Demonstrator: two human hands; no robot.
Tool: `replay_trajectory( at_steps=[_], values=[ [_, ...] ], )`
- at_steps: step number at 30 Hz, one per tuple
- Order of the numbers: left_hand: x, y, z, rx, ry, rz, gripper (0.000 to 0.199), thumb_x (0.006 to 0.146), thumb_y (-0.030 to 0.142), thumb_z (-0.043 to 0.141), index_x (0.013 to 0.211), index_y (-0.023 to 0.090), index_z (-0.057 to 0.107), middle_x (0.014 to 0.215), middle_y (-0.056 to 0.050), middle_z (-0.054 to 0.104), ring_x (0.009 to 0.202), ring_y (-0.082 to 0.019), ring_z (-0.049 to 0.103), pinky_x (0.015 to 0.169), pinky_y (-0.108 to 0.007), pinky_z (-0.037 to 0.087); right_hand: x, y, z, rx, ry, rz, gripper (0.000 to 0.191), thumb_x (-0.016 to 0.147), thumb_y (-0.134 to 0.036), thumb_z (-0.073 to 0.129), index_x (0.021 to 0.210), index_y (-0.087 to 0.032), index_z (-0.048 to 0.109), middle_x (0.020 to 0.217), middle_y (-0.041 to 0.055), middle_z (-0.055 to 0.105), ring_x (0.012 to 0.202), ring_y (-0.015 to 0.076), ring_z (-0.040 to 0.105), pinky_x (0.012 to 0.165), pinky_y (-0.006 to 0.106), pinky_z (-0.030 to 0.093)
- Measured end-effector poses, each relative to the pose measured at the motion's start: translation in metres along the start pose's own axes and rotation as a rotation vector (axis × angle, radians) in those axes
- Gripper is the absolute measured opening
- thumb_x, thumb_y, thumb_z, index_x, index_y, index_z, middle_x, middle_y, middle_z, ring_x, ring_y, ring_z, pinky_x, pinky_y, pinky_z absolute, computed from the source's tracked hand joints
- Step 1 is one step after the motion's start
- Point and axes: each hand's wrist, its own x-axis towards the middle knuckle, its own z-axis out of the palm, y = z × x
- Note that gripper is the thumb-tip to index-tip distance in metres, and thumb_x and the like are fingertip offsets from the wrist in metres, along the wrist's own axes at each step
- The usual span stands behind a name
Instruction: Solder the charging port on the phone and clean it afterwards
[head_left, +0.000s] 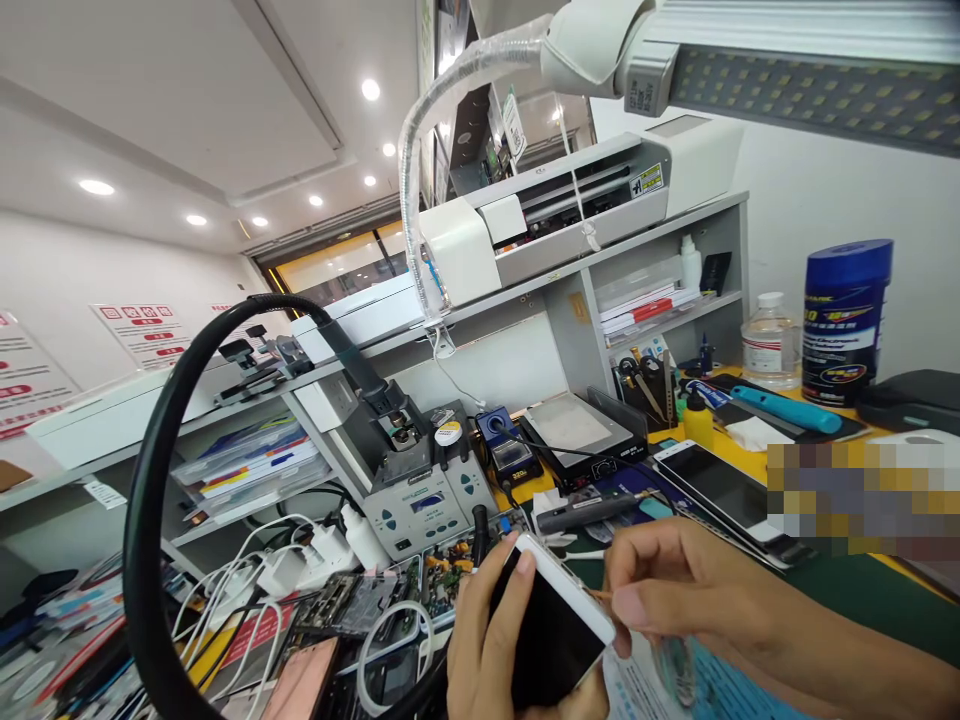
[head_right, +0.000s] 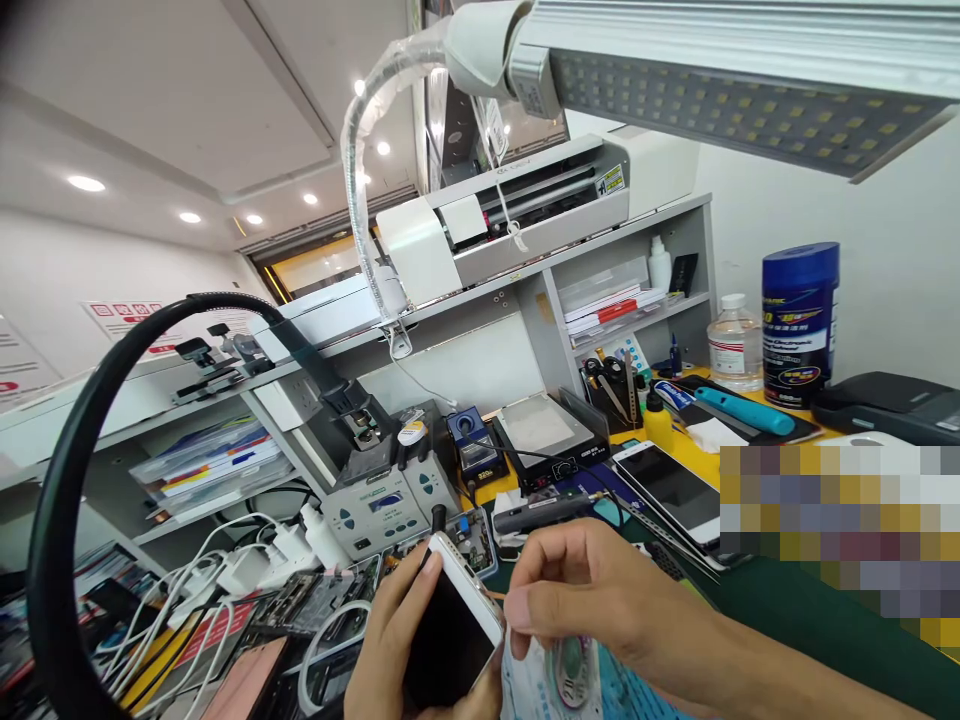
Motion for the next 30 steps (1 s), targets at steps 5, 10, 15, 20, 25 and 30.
replay_trajectory(
  at_steps=[5, 10, 15, 20, 25, 30],
  values=[
    [0.0005, 0.0027, -0.0002, 0.050, 0.000, 0.007, 0.050, 0.080, 0.012, 0.067, 0.130, 0.016, 0.065, 0.123, -0.014, 0.073, 0.113, -0.026, 0.071, 0.096, -0.040, 0.059, 0.0005, 0.0001, 0.0039, 0.016, 0.040, 0.004, 0.022, 0.077, -0.033, 0.081, 0.074, -0.015, 0.069, 0.064, 0.0007, 0.070, 0.065, 0.0115, 0.062, 0.069, 0.023, 0.043],
    [0.0010, 0.0016, -0.0012, 0.056, -0.017, 0.027, 0.050, 0.080, 0.012, 0.065, 0.130, 0.015, 0.066, 0.123, -0.014, 0.073, 0.112, -0.028, 0.071, 0.092, -0.041, 0.060, 0.0024, 0.0047, 0.0054, 0.069, 0.055, 0.021, 0.023, 0.079, -0.032, 0.078, 0.072, -0.016, 0.065, 0.060, 0.0003, 0.069, 0.052, 0.0112, 0.061, 0.056, 0.023, 0.045],
    [-0.0005, 0.0008, -0.0028, 0.087, -0.055, 0.026, 0.052, 0.080, 0.014, 0.064, 0.132, 0.016, 0.065, 0.125, -0.014, 0.072, 0.114, -0.028, 0.070, 0.091, -0.040, 0.060, 0.0041, 0.0058, 0.0058, 0.069, 0.094, 0.025, 0.021, 0.079, -0.032, 0.080, 0.074, -0.015, 0.067, 0.061, 0.0018, 0.071, 0.053, 0.0109, 0.059, 0.051, 0.022, 0.049],
    [-0.0003, 0.0042, 0.0003, 0.135, -0.023, -0.011, 0.054, 0.075, 0.012, 0.070, 0.129, 0.019, 0.068, 0.122, -0.012, 0.073, 0.105, -0.026, 0.073, 0.085, -0.037, 0.061, 0.0045, 0.0025, 0.0063, 0.053, 0.110, 0.031, 0.022, 0.079, -0.033, 0.080, 0.075, -0.016, 0.067, 0.064, 0.0026, 0.072, 0.055, 0.0112, 0.059, 0.053, 0.022, 0.051],
    [-0.0007, 0.0032, 0.0024, 0.117, -0.023, 0.000, 0.057, 0.072, 0.014, 0.070, 0.129, 0.017, 0.068, 0.124, -0.014, 0.071, 0.101, -0.025, 0.072, 0.083, -0.034, 0.061, 0.0055, 0.0018, 0.0075, 0.059, 0.132, 0.025, 0.019, 0.079, -0.029, 0.079, 0.075, -0.016, 0.066, 0.063, 0.0024, 0.074, 0.055, 0.0112, 0.061, 0.053, 0.021, 0.050],
    [-0.0017, 0.0017, 0.0018, 0.131, -0.030, 0.014, 0.061, 0.069, 0.010, 0.068, 0.130, 0.017, 0.067, 0.125, -0.014, 0.071, 0.100, -0.025, 0.071, 0.084, -0.035, 0.061, 0.0055, 0.0035, 0.0066, 0.054, 0.138, 0.046, 0.017, 0.079, -0.027, 0.078, 0.075, -0.016, 0.066, 0.063, 0.0019, 0.073, 0.054, 0.0105, 0.061, 0.052, 0.019, 0.049]
  ],
)
